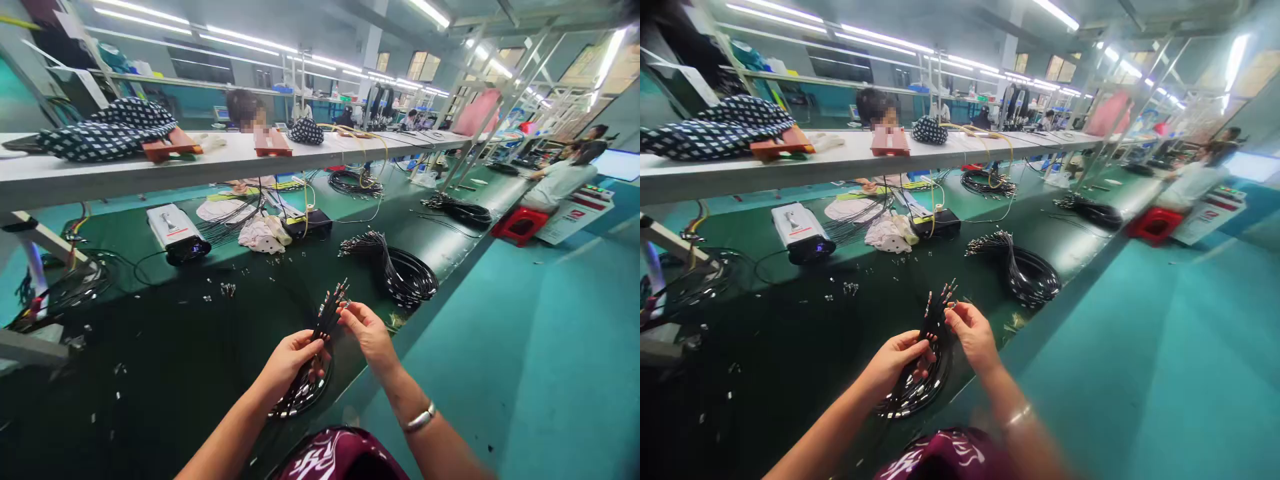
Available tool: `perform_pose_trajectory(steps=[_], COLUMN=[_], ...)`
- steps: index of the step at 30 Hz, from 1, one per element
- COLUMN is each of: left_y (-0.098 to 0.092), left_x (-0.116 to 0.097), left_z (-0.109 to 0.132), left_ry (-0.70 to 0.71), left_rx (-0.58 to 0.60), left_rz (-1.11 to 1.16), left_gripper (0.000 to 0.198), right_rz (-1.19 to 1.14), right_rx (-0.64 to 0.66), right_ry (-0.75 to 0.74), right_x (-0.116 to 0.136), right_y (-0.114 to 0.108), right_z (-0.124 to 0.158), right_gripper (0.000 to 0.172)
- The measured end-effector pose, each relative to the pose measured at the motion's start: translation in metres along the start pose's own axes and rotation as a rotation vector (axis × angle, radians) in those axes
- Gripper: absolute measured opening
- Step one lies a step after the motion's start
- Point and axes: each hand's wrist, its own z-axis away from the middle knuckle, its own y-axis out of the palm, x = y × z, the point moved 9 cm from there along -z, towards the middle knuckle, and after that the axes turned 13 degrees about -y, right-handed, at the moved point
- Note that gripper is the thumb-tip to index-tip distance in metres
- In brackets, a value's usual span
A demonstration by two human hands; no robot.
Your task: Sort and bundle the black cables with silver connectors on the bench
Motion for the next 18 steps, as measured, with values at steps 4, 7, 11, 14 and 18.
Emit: perform_pose_trajectory(steps=[4,7,11,14,18], left_y=[0.004,0.002,-0.002,-0.005,-0.002], left_x=[-0.001,-0.004,-0.01,-0.008,-0.006], left_z=[0.003,0.004,0.009,0.012,0.015], left_ry=[-0.034,-0.009,0.04,0.034,0.036], left_rx=[0.02,-0.022,-0.074,-0.107,-0.113], left_rz=[0.047,0.134,0.095,0.067,0.011], left_gripper=[0.031,0.03,0.026,0.023,0.023], right_rz=[-0.078,-0.229,-0.331,-0.357,-0.346], right_rx=[-0.089,-0.114,-0.149,-0.176,-0.161], right_ry=[0.056,0.085,0.025,-0.025,-0.033], right_x=[0.0,-0.002,0.006,0.01,0.008], right_y=[-0.012,-0.007,0.0,0.004,0.012], right_z=[0.001,0.005,0.004,-0.003,-0.009], right_gripper=[0.035,0.034,0.03,0.029,0.029])
